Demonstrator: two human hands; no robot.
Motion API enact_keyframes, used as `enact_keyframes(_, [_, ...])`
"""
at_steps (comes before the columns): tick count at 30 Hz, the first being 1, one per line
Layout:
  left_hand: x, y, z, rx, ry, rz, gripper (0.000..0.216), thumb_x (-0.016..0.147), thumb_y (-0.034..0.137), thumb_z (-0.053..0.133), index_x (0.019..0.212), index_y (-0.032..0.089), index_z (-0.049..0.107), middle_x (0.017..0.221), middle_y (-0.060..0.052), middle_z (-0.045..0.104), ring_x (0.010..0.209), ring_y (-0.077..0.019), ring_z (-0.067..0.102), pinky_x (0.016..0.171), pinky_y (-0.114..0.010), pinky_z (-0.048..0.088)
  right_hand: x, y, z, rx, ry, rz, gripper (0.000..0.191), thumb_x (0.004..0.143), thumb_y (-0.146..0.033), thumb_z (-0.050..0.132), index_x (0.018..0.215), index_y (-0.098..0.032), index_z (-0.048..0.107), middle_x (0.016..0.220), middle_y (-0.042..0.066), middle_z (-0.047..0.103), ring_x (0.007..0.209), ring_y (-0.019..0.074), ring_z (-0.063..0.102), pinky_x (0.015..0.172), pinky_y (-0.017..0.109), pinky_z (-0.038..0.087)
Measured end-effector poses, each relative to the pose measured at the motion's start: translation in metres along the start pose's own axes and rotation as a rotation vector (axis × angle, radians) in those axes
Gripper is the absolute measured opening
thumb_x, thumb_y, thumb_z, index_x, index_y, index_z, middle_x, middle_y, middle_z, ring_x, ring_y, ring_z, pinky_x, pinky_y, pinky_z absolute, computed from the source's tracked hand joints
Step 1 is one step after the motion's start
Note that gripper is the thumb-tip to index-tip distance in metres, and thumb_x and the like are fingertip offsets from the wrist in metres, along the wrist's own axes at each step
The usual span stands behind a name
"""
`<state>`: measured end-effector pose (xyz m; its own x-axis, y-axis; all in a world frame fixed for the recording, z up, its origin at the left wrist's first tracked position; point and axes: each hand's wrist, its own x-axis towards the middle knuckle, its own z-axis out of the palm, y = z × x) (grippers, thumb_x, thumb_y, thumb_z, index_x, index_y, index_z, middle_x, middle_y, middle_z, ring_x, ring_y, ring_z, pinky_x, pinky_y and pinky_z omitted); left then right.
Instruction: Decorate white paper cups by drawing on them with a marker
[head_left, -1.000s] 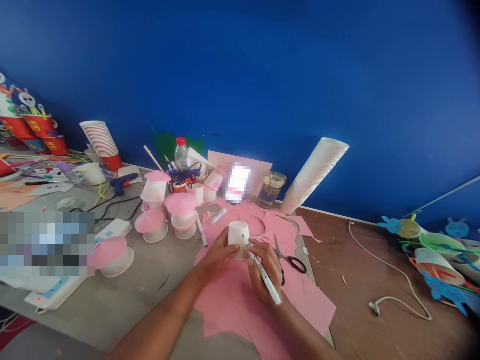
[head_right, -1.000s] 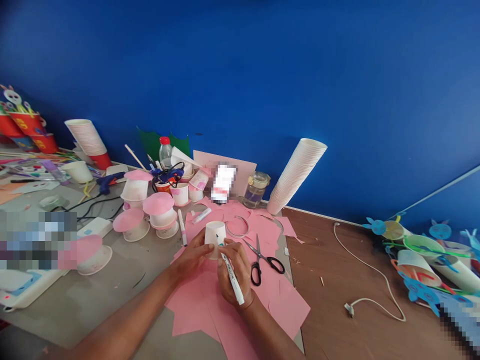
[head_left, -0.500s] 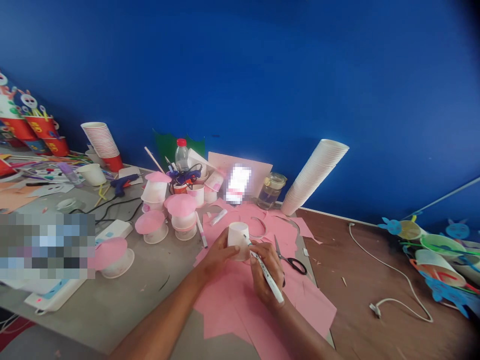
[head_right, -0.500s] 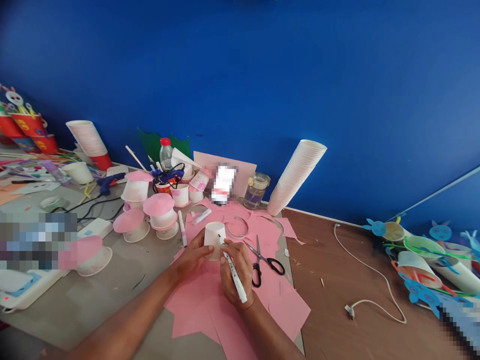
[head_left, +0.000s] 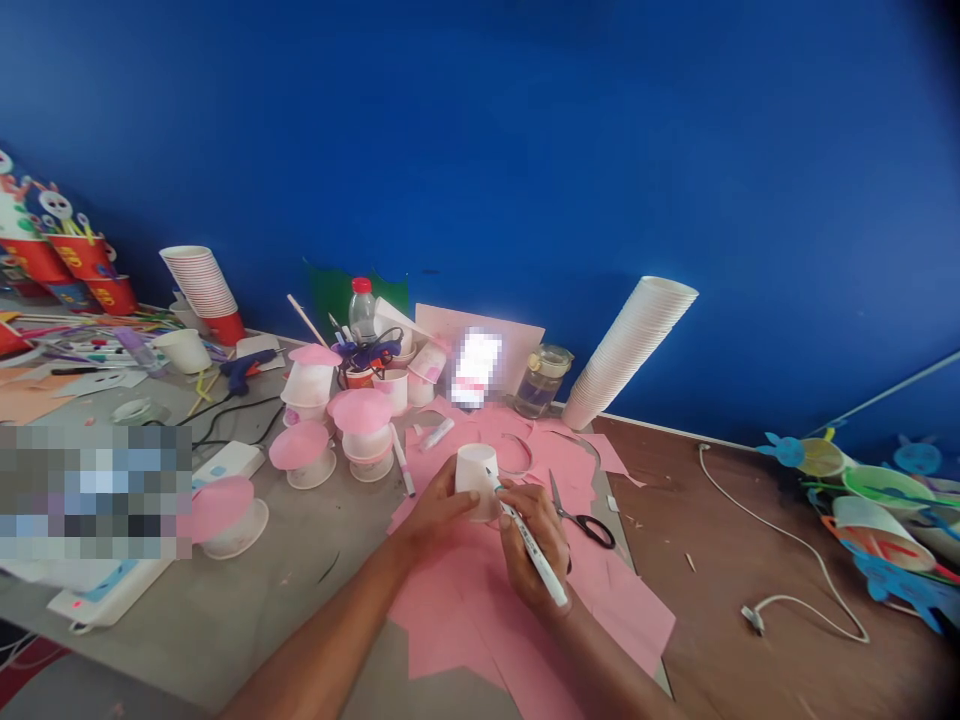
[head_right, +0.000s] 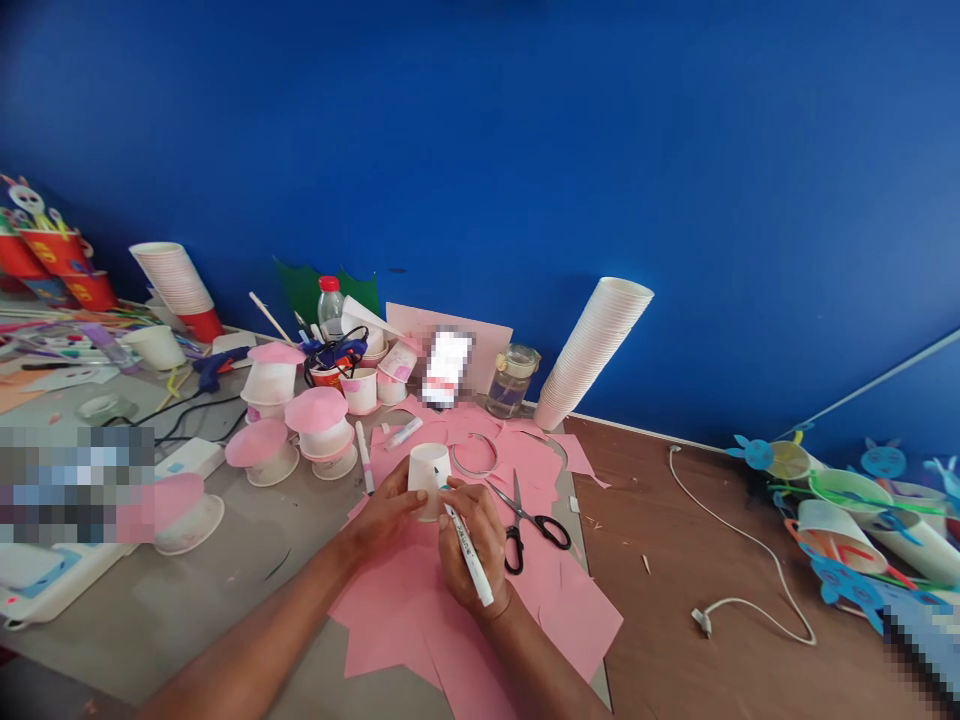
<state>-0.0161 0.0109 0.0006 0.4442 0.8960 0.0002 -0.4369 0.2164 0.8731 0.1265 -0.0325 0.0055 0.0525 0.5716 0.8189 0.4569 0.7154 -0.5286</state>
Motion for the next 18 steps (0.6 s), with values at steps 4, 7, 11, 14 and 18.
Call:
enact_keyframes(4, [0.0,0.0,0.0,-0.001,0.009,-0.006,0.044,0.076,0.023,0.069,0.119,0.02,0.059,0.1,-0.005,0.062,0.091,-0.0203,0.055,0.078,-0.031,0.043,0.002,-0.002,0.0,-0.022,-0.008,-0.005,0.028,0.087,-0.009,0.05,0.11,-0.022,0.06,0.092,0.008,0.063,0.095,0.0227,0.065,0.077,0.04,0.056])
enact_keyframes(7, [0.0,0.001,0.0,-0.018,-0.011,0.0,0.04,0.076,0.023,0.069,0.115,0.019,0.061,0.099,-0.005,0.062,0.091,-0.0205,0.055,0.078,-0.031,0.043,-0.002,-0.001,-0.001,-0.002,-0.028,0.027,0.022,0.09,-0.012,0.049,0.106,-0.022,0.06,0.09,0.007,0.062,0.096,0.0234,0.064,0.077,0.04,0.054])
enact_keyframes(11, [-0.001,0.003,0.0,-0.052,-0.03,0.012,0.036,0.077,0.028,0.069,0.111,0.019,0.062,0.101,-0.007,0.064,0.09,-0.0215,0.057,0.079,-0.033,0.043,-0.011,0.004,0.0,0.012,0.062,0.115,0.02,0.095,-0.027,0.045,0.111,-0.021,0.056,0.088,0.005,0.06,0.082,0.0203,0.061,0.069,0.037,0.051])
enact_keyframes(14, [0.0,0.002,-0.001,-0.063,-0.022,0.01,0.035,0.079,0.03,0.067,0.112,0.018,0.061,0.096,-0.008,0.065,0.087,-0.0219,0.058,0.079,-0.034,0.042,-0.014,0.009,0.003,-0.009,0.08,0.088,0.033,0.099,-0.037,0.04,0.126,-0.021,0.05,0.088,0.005,0.061,0.081,0.0205,0.061,0.074,0.04,0.052])
enact_keyframes(18, [0.001,-0.001,-0.004,-0.093,-0.035,0.0,0.032,0.08,0.028,0.065,0.109,0.017,0.061,0.09,-0.006,0.065,0.081,-0.0209,0.058,0.077,-0.034,0.042,-0.012,0.009,0.004,-0.072,0.018,-0.02,0.028,0.1,-0.029,0.041,0.125,-0.021,0.05,0.081,0.002,0.06,0.073,0.018,0.061,0.072,0.037,0.053])
